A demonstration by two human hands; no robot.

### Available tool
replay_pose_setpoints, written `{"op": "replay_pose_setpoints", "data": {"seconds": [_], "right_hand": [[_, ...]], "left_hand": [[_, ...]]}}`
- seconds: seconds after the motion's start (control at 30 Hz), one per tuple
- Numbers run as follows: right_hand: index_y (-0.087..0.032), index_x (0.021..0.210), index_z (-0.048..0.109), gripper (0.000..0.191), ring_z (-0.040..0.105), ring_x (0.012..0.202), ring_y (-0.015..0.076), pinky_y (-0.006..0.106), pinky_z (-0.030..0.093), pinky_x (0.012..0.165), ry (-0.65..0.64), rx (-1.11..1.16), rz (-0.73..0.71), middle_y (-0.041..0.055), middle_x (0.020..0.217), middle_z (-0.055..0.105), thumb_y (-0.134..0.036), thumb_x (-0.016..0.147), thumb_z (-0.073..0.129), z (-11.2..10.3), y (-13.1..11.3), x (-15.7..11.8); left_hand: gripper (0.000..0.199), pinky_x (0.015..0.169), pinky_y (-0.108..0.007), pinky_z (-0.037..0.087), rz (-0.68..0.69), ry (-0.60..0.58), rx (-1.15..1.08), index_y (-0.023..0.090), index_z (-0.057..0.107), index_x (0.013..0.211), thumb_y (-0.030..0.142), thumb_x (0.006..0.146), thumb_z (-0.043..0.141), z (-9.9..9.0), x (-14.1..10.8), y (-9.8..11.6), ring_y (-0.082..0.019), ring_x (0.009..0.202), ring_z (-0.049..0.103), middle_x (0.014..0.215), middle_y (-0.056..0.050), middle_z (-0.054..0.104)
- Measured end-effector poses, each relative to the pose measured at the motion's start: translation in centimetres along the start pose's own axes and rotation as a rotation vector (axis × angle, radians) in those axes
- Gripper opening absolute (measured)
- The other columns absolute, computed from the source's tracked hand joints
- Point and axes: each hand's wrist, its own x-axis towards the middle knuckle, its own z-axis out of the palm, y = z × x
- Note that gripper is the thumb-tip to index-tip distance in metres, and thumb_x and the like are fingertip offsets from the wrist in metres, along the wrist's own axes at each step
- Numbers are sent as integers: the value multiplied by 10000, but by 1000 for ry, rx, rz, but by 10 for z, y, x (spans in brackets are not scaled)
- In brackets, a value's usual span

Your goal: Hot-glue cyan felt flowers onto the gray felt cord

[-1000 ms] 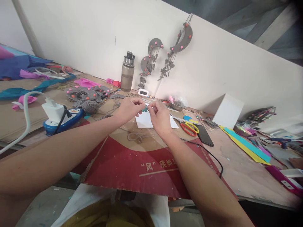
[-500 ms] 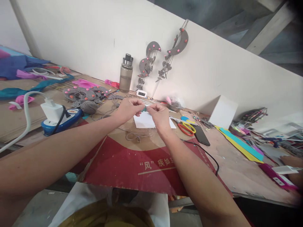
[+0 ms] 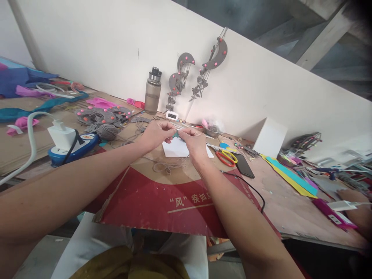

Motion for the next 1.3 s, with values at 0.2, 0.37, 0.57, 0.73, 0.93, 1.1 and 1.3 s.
{"op": "replay_pose_setpoints", "data": {"seconds": [0.2, 0.37, 0.57, 0.73, 0.93, 1.1, 1.3], "right_hand": [[-160, 720, 672, 220, 497, 577, 104, 221, 383, 561, -13, -43, 2, -12, 633, 610, -362, 654, 615, -1, -1, 0], [-164, 691, 648, 180, 375, 514, 83, 208, 294, 499, 34, -202, -41, -52, 526, 474, -325, 671, 570, 1, -8, -4], [-172, 641, 606, 119, 350, 524, 82, 209, 297, 522, 74, -334, -109, -64, 509, 425, -260, 658, 528, 4, -13, -8], [-170, 627, 586, 99, 386, 536, 83, 205, 306, 521, 40, -235, -45, -55, 539, 479, -255, 633, 536, 1, -5, -3], [-169, 638, 583, 110, 372, 515, 76, 205, 298, 509, -40, -104, -5, -56, 541, 478, -271, 636, 543, -4, 6, 5], [-169, 654, 589, 109, 326, 486, 67, 203, 254, 482, -67, -100, -10, -66, 510, 429, -273, 643, 560, -6, 7, 7], [-171, 636, 577, 109, 260, 478, 67, 212, 202, 473, -105, -250, -87, -77, 483, 342, -267, 677, 548, -7, -5, 1]], "left_hand": [[119, 525, -220, 509, 39, -6, 81, 150, 650, 746, 240, 700, 588, -1, -3, 1, -101, 530, 585, 601, -8, 624], [131, 530, -218, 505, 50, -4, 119, 143, 658, 736, 236, 697, 574, -2, -4, 4, -110, 532, 594, 585, -13, 631], [149, 530, -211, 500, 54, -10, 169, 136, 661, 724, 248, 698, 567, 0, -7, 6, -113, 535, 592, 571, -12, 624], [179, 535, -227, 514, -42, -99, 132, 125, 669, 731, 281, 700, 586, -1, -3, 4, -125, 541, 606, 589, -33, 643], [223, 545, -234, 513, -146, -213, -65, 109, 678, 864, 233, 704, 585, -7, 5, 2, -139, 600, 634, 687, -74, 679], [228, 413, -179, 378, -59, -167, 233, 123, 708, 852, 257, 712, 588, -11, 1, 17, -77, 418, 500, 557, -21, 627], [189, 419, -159, 334, 79, -138, 420, 142, 729, 793, 247, 688, 613, -11, 0, 21, -61, 411, 469, 488, 12, 593]]}}
